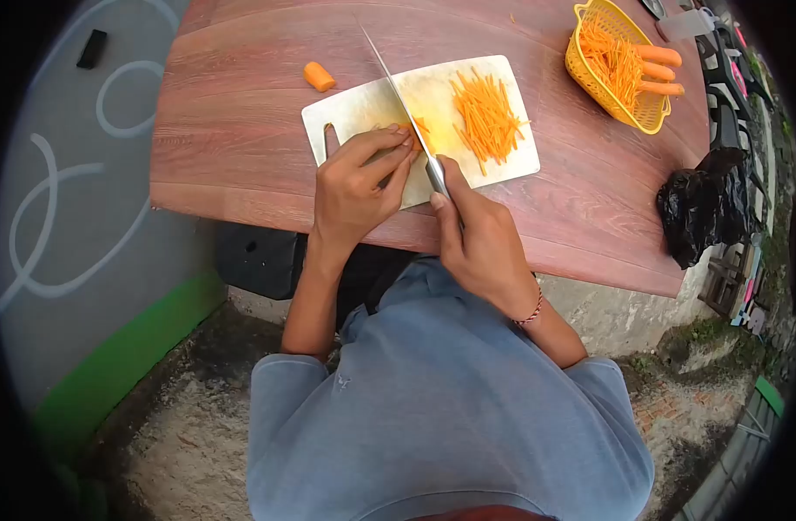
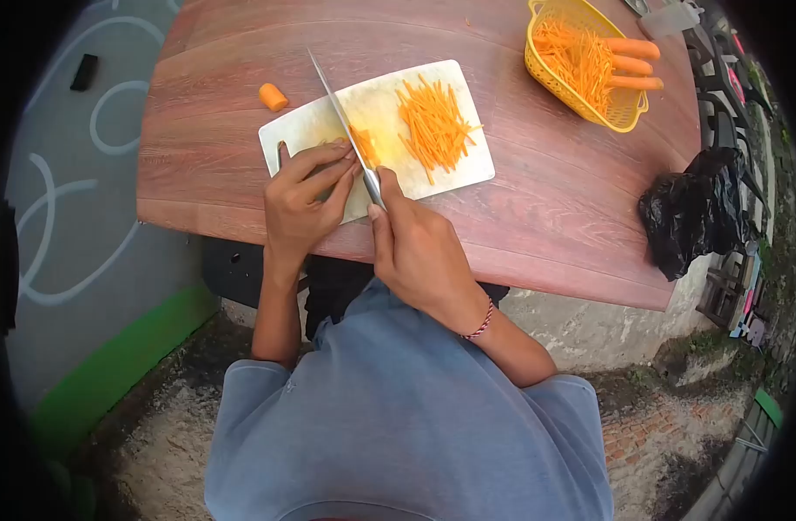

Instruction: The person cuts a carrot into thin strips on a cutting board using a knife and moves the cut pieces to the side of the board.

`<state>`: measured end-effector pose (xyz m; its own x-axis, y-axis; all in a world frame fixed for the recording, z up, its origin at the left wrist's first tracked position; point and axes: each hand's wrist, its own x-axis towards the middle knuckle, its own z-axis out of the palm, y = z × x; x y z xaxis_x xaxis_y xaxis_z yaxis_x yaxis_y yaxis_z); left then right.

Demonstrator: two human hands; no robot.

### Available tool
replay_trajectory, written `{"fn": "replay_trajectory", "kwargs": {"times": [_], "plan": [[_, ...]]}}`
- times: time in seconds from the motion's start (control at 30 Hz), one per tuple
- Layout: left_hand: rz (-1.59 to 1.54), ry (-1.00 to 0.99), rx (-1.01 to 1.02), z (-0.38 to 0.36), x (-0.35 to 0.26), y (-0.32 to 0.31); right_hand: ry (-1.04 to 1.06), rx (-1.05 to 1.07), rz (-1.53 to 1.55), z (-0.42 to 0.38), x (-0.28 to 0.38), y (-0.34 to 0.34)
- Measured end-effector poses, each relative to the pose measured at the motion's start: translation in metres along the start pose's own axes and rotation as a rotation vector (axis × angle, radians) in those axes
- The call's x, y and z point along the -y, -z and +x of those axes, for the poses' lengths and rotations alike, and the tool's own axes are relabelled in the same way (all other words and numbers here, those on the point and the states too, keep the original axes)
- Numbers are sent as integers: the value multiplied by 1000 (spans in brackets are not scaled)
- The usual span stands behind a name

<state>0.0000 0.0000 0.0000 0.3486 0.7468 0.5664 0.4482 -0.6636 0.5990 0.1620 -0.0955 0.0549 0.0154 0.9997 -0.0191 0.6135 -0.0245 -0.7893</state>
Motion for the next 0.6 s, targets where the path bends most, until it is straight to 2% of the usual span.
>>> {"fn": "replay_trajectory", "kwargs": {"times": [0.07,0.2,0.3,0.4,0.5,0.6], "plan": [[-13,8,-7,-1,-1,2,-68,-10,58,6,7,2],[8,-21,-20,6,2,1,-22,-20,80,28,4,4],[20,49,13,4,-3,4,-35,6,109,34,0,11],[11,68,11,-1,-4,4,-183,83,224,36,-4,19],[13,83,12,-1,-5,4,-155,34,284,28,-7,20],[41,-20,-14,1,-3,3,-99,10,235,19,-1,25]]}}
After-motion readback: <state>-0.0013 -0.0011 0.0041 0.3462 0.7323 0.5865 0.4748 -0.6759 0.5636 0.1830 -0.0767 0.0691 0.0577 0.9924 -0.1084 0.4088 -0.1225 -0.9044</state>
